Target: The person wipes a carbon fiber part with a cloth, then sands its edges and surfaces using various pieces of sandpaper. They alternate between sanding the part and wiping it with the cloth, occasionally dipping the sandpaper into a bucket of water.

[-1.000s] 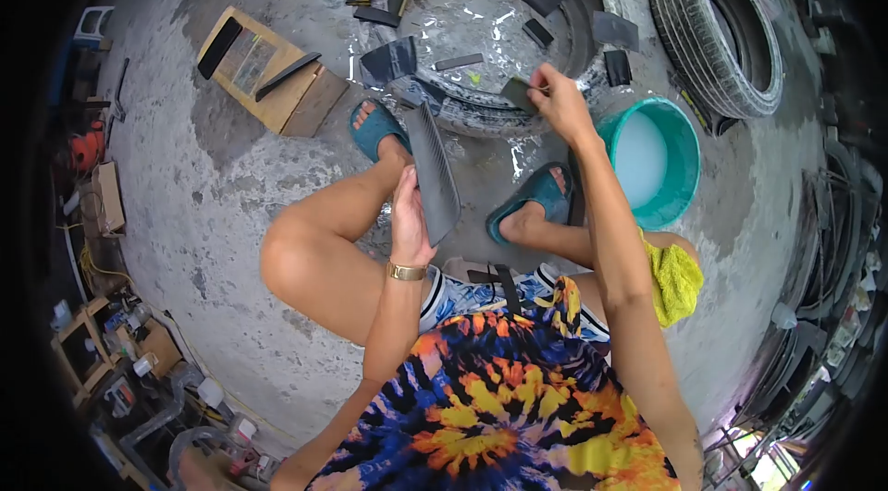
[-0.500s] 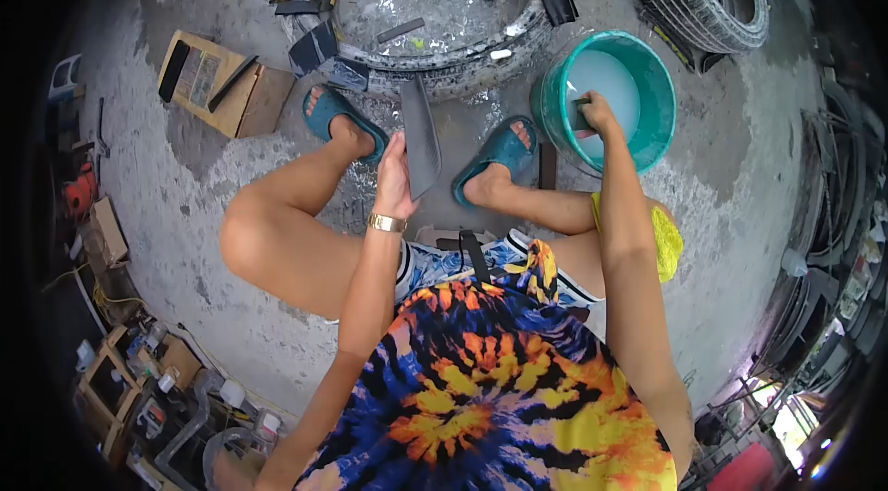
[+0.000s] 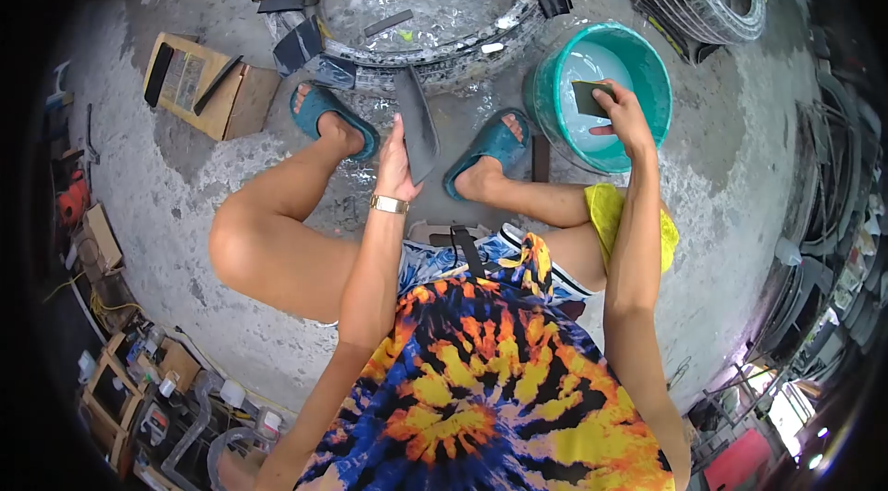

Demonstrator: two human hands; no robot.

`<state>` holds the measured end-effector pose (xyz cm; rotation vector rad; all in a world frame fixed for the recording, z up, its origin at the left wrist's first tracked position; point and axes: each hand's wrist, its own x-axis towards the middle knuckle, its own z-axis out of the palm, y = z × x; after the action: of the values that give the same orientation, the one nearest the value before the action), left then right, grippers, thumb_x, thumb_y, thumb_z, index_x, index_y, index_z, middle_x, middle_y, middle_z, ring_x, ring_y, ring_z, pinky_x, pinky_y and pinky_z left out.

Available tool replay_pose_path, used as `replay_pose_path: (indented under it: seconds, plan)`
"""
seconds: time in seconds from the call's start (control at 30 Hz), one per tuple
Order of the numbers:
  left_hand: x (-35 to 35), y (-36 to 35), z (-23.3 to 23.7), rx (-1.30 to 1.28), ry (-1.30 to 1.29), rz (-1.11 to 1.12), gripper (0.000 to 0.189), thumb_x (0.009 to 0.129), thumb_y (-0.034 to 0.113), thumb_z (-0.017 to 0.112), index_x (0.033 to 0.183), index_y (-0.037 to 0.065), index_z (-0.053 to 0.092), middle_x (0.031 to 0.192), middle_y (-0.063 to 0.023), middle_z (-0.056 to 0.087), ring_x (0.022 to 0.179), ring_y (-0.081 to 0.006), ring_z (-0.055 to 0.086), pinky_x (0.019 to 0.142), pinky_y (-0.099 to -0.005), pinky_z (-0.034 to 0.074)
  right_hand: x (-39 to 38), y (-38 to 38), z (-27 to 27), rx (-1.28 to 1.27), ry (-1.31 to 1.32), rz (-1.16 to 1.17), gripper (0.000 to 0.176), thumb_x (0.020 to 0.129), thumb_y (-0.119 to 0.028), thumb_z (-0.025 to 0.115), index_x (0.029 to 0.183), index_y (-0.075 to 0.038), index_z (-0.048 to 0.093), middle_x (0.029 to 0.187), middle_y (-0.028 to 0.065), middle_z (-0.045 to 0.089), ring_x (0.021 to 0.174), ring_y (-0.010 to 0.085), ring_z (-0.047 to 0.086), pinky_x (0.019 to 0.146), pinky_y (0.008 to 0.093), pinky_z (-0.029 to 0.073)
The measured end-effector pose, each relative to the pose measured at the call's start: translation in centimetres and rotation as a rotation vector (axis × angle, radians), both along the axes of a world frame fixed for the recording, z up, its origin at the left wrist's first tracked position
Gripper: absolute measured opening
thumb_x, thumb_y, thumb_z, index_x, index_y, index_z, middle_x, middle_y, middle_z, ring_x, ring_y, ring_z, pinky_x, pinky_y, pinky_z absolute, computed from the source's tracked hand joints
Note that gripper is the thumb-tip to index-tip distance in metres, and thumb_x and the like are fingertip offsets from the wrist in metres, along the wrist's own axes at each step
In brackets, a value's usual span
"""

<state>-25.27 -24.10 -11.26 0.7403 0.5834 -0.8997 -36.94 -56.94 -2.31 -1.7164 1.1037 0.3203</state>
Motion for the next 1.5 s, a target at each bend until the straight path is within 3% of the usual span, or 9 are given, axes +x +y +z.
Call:
replay_pose_path:
  seconds: [0.17, 0.37, 0.47, 0.67, 0.73, 0.9, 1.2, 1.33, 1.5]
  plan:
    - [0.7, 1.0, 0.4, -0.143, 0.100, -0.015, 0.035, 0.100, 0.033, 0.046, 0.116, 0.004, 0.057, 0.105, -0.0088, 0.065, 0.090, -0.0180, 0.064, 0.080, -0.0322, 0.052, 0.6, 6.0, 2.4, 0.072, -0.351, 0.031, 0.028, 0.097, -0.012, 0.046, 0.123, -0.008, 0.057, 0.106, 0.0024, 0.061, 0.098, 0.0106, 0.058, 0.071, 0.0273, 0.057]
    - [0.9, 1.6, 0.2, -0.105, -0.001, -0.023, 0.033, 0.101, 0.032, 0.045, 0.115, 0.005, 0.056, 0.104, -0.0078, 0.064, 0.090, -0.0177, 0.064, 0.080, -0.0336, 0.053, 2.4, 12.4, -0.3, 0.155, -0.262, 0.131, 0.031, 0.099, -0.008, 0.043, 0.126, -0.009, 0.056, 0.115, -0.0006, 0.060, 0.102, 0.0084, 0.055, 0.081, 0.0253, 0.052]
    - [0.8, 1.7, 0.1, -0.080, -0.033, -0.017, 0.031, 0.101, 0.031, 0.046, 0.115, 0.005, 0.056, 0.103, -0.0069, 0.064, 0.088, -0.0155, 0.064, 0.077, -0.0307, 0.054, 2.6, 14.1, -2.1, -0.194, -0.364, 0.412, 0.028, 0.094, -0.001, 0.047, 0.119, -0.003, 0.059, 0.110, 0.0094, 0.066, 0.096, 0.0159, 0.062, 0.081, 0.0305, 0.051]
    - [0.9, 0.9, 1.1, 0.120, -0.129, -0.014, 0.028, 0.100, 0.027, 0.048, 0.113, 0.004, 0.056, 0.099, -0.0042, 0.065, 0.083, -0.0118, 0.064, 0.072, -0.0269, 0.054, 5.6, 18.3, 1.0, -0.474, -0.358, 0.495, 0.031, 0.087, 0.003, 0.050, 0.116, -0.002, 0.060, 0.111, 0.0208, 0.064, 0.099, 0.0376, 0.063, 0.085, 0.0361, 0.050]
    - [0.9, 0.6, 1.2, 0.149, -0.135, -0.012, 0.026, 0.099, 0.026, 0.049, 0.112, 0.004, 0.056, 0.097, -0.0036, 0.065, 0.083, -0.0117, 0.065, 0.071, -0.0271, 0.054, 7.7, 20.1, 0.8, -0.484, -0.401, 0.482, 0.038, 0.082, 0.005, 0.052, 0.119, -0.002, 0.059, 0.116, 0.0209, 0.062, 0.105, 0.0377, 0.060, 0.090, 0.0376, 0.048]
    - [0.8, 0.7, -0.1, 0.107, -0.162, 0.040, 0.025, 0.102, 0.025, 0.044, 0.103, 0.004, 0.058, 0.089, -0.0014, 0.062, 0.078, -0.0085, 0.060, 0.067, -0.0257, 0.050, 7.0, 22.1, -2.2, -0.796, -0.451, 1.000, 0.052, 0.074, 0.000, 0.052, 0.125, 0.009, 0.050, 0.134, 0.0226, 0.049, 0.128, 0.0383, 0.044, 0.106, 0.0406, 0.037]
    - [1.0, 0.5, -1.0, 0.097, -0.192, 0.018, 0.023, 0.101, 0.024, 0.045, 0.107, 0.006, 0.058, 0.092, -0.0034, 0.065, 0.080, -0.0113, 0.063, 0.070, -0.0266, 0.052, 5.4, 23.9, -0.9, -0.940, -0.317, 1.140, 0.071, 0.065, -0.008, 0.062, 0.131, 0.011, 0.043, 0.136, 0.0255, 0.044, 0.131, 0.0373, 0.039, 0.110, 0.0449, 0.032]
    - [0.1, 0.2, 0.5, 0.117, -0.153, 0.037, 0.023, 0.101, 0.022, 0.046, 0.105, 0.003, 0.058, 0.088, -0.0029, 0.063, 0.071, -0.0094, 0.059, 0.064, -0.0254, 0.049, 9.1, 21.7, -4.5, -1.030, -0.331, 1.057, 0.067, 0.070, -0.009, 0.058, 0.131, 0.011, 0.042, 0.137, 0.0246, 0.044, 0.131, 0.0367, 0.040, 0.109, 0.0463, 0.032]
    - [1.4, -0.1, 0.7, 0.142, -0.133, 0.079, 0.023, 0.101, 0.023, 0.046, 0.103, 0.003, 0.058, 0.086, -0.0028, 0.063, 0.072, -0.0096, 0.059, 0.064, -0.0257, 0.049, 5.4, 23.4, -0.8, -0.950, -0.337, 1.185, 0.047, 0.083, -0.010, 0.047, 0.126, 0.010, 0.049, 0.135, 0.0246, 0.048, 0.129, 0.0359, 0.044, 0.106, 0.0461, 0.035]
